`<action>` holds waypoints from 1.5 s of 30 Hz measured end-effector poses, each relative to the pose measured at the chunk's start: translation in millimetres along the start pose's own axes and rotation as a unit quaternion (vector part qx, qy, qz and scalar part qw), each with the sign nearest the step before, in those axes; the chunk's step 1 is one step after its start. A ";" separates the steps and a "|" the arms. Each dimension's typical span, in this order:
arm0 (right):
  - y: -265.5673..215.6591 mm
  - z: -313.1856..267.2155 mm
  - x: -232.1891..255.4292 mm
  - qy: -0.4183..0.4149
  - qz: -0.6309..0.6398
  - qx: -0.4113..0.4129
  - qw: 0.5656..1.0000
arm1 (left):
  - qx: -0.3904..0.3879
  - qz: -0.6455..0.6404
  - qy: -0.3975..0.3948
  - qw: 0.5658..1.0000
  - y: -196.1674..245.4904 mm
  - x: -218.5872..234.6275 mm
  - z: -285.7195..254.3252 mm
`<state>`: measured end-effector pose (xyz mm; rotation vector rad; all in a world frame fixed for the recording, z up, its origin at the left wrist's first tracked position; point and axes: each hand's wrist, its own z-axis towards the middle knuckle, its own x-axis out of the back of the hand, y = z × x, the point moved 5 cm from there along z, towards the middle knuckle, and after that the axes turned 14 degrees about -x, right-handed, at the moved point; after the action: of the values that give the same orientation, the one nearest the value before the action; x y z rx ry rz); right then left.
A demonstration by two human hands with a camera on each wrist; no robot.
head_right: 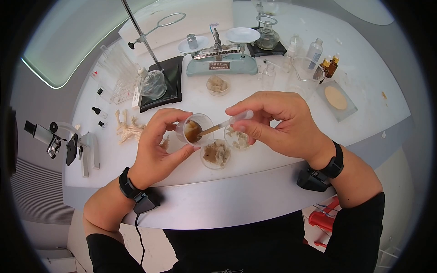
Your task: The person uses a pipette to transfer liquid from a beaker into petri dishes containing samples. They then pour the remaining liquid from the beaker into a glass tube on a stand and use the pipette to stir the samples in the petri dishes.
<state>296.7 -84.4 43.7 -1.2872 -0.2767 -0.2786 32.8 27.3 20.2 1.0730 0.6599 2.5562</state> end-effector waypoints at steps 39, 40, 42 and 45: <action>4.9 -5.9 11.3 0.049 0.140 0.005 0.989 | 0.047 -0.003 0.029 0.998 -9.9 -0.9 -5.4; 4.6 -5.4 9.4 0.036 0.133 -0.008 0.991 | 0.044 -0.003 0.029 0.999 -9.8 -1.0 -5.1; 4.9 -5.1 9.2 0.030 0.128 -0.017 0.991 | 0.045 -0.003 0.028 0.999 -9.1 -1.0 -4.7; 5.9 -4.6 8.3 0.025 0.122 -0.023 0.992 | 0.048 -0.002 0.027 0.998 -9.2 -0.9 -5.3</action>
<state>306.8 -87.7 40.2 -1.3430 -0.0680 -0.1087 30.3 33.2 11.7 1.0331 0.8044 2.5817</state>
